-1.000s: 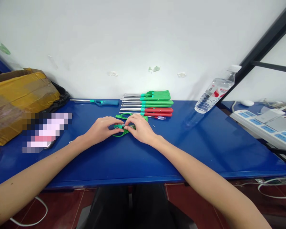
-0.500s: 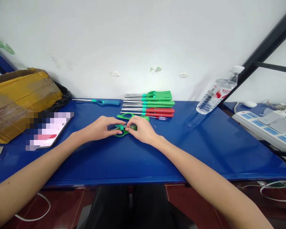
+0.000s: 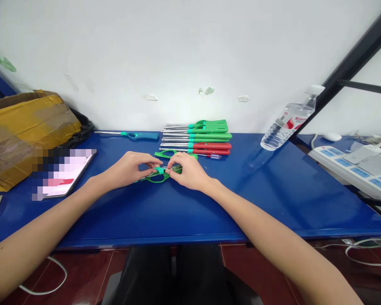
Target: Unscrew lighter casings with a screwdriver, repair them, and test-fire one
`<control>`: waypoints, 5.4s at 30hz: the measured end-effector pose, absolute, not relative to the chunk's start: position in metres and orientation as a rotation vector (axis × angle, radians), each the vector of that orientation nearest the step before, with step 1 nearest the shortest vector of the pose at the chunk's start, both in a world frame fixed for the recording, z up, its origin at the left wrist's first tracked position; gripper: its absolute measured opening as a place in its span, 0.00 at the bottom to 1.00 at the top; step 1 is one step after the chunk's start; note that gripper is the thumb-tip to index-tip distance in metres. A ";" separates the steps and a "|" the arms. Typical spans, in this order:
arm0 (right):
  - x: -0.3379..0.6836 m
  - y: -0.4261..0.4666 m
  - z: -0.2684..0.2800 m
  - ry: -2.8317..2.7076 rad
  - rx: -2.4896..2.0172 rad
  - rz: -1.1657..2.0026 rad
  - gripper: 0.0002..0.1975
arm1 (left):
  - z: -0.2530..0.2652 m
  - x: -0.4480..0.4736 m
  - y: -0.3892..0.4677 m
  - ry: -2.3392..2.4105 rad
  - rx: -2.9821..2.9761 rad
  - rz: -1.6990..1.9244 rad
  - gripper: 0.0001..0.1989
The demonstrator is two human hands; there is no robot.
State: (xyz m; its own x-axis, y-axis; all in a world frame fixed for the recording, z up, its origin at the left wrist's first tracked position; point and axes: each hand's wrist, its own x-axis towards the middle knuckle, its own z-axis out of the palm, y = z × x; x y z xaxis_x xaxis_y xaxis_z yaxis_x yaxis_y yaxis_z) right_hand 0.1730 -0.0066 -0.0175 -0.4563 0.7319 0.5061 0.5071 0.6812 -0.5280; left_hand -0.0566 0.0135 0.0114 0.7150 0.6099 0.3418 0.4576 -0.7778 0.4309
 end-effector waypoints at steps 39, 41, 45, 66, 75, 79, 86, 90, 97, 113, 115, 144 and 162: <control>0.173 -0.007 -0.020 -2.205 -0.992 0.435 0.01 | 0.006 -0.057 0.012 0.631 2.817 0.633 0.08; 0.173 -0.007 -0.019 -2.210 -1.002 0.431 0.02 | 0.006 -0.057 0.011 0.656 2.817 0.626 0.09; 0.173 -0.008 -0.018 -2.219 -1.020 0.409 0.01 | 0.006 -0.057 0.012 0.691 2.836 0.577 0.09; 0.160 -0.004 -0.025 -2.107 -0.930 0.662 0.19 | -0.002 -0.056 0.013 0.884 2.657 0.726 0.10; 0.160 -0.002 -0.026 -2.194 -0.883 0.530 0.08 | 0.003 -0.070 0.018 1.023 2.648 0.550 0.09; 0.161 -0.001 -0.026 -2.198 -0.843 0.528 0.06 | 0.002 -0.067 0.016 1.087 2.617 0.573 0.08; 0.161 -0.001 -0.027 -2.184 -0.856 0.526 0.07 | 0.002 -0.064 0.015 1.105 2.622 0.599 0.07; 0.161 -0.002 -0.028 -2.173 -0.879 0.533 0.07 | 0.002 -0.064 0.015 1.109 2.576 0.608 0.07; 0.161 -0.003 -0.025 -2.178 -0.871 0.543 0.07 | 0.003 -0.066 0.017 1.155 2.539 0.612 0.05; 0.162 -0.003 -0.025 -2.218 -0.861 0.594 0.09 | 0.005 -0.065 0.015 1.161 2.512 0.590 0.06; 0.162 -0.003 -0.025 -2.226 -0.849 0.572 0.09 | 0.005 -0.065 0.015 1.158 2.517 0.579 0.07; 0.165 -0.002 -0.028 -2.344 -0.751 0.375 0.12 | 0.006 -0.066 0.015 1.113 2.582 0.563 0.09; 0.174 -0.003 -0.019 -2.440 -0.798 0.318 0.12 | 0.004 -0.062 0.010 0.965 2.696 0.567 0.10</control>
State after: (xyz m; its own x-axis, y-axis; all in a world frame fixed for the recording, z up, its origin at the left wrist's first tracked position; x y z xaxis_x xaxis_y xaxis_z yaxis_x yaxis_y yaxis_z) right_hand 0.1745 -0.0027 -0.0186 -0.6742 0.6031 0.4264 0.4735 0.7960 -0.3771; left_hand -0.0618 0.0104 0.0040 0.7097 0.6458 0.2814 0.5599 -0.7595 0.3310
